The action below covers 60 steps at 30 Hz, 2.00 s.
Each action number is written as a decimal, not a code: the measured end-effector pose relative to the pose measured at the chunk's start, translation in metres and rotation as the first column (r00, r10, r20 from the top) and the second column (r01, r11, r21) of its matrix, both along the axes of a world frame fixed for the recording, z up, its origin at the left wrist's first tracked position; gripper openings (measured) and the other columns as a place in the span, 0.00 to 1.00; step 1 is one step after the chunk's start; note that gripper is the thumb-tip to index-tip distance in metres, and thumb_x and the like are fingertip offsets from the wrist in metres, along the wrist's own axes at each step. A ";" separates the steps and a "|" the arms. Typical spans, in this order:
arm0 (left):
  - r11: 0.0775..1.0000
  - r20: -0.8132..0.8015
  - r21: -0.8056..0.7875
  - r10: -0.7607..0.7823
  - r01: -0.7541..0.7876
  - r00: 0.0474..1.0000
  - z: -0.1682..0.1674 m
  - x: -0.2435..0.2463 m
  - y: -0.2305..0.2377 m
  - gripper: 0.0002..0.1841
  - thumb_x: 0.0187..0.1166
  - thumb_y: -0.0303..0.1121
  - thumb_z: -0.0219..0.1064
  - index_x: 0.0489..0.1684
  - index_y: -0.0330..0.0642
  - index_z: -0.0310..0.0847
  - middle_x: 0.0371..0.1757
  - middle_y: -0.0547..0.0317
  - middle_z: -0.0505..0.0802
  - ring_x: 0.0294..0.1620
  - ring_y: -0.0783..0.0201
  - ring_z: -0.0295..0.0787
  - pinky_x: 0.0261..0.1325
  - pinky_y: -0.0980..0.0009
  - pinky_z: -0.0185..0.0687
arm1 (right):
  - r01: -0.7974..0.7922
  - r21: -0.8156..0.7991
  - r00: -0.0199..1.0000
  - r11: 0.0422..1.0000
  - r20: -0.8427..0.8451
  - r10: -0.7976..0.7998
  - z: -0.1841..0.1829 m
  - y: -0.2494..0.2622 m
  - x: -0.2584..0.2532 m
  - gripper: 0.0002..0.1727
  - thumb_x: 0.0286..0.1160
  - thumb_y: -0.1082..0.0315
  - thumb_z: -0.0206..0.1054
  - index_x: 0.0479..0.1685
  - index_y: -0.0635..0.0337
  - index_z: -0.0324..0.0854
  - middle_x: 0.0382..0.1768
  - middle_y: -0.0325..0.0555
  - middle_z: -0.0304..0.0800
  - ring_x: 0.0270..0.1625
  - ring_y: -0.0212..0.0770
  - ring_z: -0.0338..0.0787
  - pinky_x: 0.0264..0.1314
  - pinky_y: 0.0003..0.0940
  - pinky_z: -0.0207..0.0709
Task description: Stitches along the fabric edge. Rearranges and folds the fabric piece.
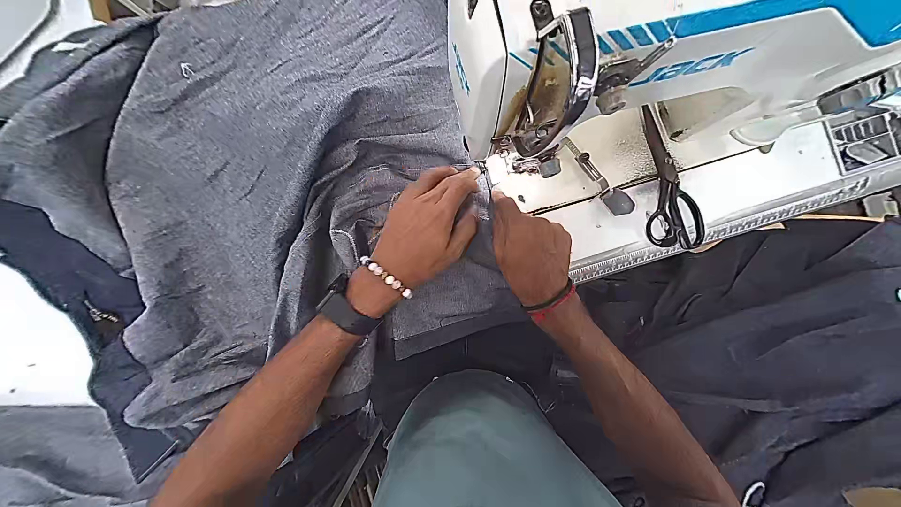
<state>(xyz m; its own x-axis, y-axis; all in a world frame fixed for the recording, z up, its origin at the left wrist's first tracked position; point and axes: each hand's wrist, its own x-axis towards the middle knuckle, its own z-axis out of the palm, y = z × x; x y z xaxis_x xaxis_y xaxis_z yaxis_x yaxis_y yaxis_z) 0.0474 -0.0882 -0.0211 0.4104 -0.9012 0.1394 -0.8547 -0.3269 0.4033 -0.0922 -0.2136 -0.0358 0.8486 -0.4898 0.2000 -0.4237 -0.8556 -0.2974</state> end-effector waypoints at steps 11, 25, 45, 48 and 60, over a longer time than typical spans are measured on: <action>0.979 0.212 0.160 0.089 -0.125 0.973 0.000 -0.015 0.012 0.28 0.92 0.50 0.48 0.85 0.49 0.72 0.93 0.49 0.65 0.96 0.43 0.50 0.94 0.38 0.36 | 0.002 -0.025 0.998 1.000 -0.066 -0.004 -0.002 -0.002 0.009 0.25 0.86 0.61 0.54 0.80 0.49 0.78 0.16 0.45 0.81 0.15 0.49 0.81 0.13 0.44 0.65; 0.860 0.205 0.466 0.122 -0.206 0.971 0.037 0.061 0.111 0.40 0.75 0.70 0.62 0.86 0.61 0.71 0.90 0.59 0.71 0.93 0.35 0.54 0.81 0.16 0.38 | -0.104 0.077 0.995 0.992 0.017 0.103 -0.008 -0.008 -0.016 0.29 0.82 0.36 0.57 0.75 0.35 0.83 0.64 0.48 0.82 0.63 0.53 0.78 0.60 0.55 0.67; 0.974 0.135 -0.147 -0.154 0.173 0.979 -0.036 0.028 -0.002 0.22 0.89 0.38 0.53 0.75 0.46 0.83 0.79 0.60 0.85 0.85 0.58 0.73 0.89 0.60 0.64 | -0.136 0.018 0.958 0.991 0.258 0.127 -0.011 -0.040 0.007 0.11 0.79 0.61 0.69 0.52 0.50 0.93 0.46 0.48 0.91 0.51 0.50 0.89 0.48 0.45 0.83; 0.963 0.136 -0.129 -0.217 0.235 0.967 -0.035 0.039 -0.001 0.22 0.89 0.39 0.52 0.76 0.50 0.83 0.79 0.61 0.84 0.85 0.58 0.72 0.88 0.58 0.64 | -0.249 -0.055 0.925 0.967 0.283 0.254 -0.016 -0.029 0.000 0.16 0.79 0.68 0.62 0.58 0.46 0.92 0.60 0.41 0.93 0.65 0.47 0.87 0.60 0.47 0.80; 0.954 0.209 -0.057 -0.276 0.293 0.938 -0.030 0.058 -0.006 0.21 0.87 0.45 0.53 0.74 0.72 0.83 0.75 0.65 0.86 0.81 0.54 0.73 0.84 0.51 0.60 | -0.127 -0.142 0.942 0.982 0.292 0.164 -0.024 -0.011 -0.008 0.15 0.77 0.67 0.61 0.50 0.45 0.95 0.57 0.32 0.97 0.54 0.41 0.90 0.55 0.44 0.72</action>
<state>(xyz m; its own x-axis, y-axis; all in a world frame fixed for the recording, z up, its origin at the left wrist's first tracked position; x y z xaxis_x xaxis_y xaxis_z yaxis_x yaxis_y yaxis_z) 0.1052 -0.0942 -0.0507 0.0953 -0.9572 0.2732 -0.9719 -0.0302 0.2333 -0.0999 -0.2244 -0.0598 0.7997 -0.3221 0.5066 -0.1983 -0.9383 -0.2835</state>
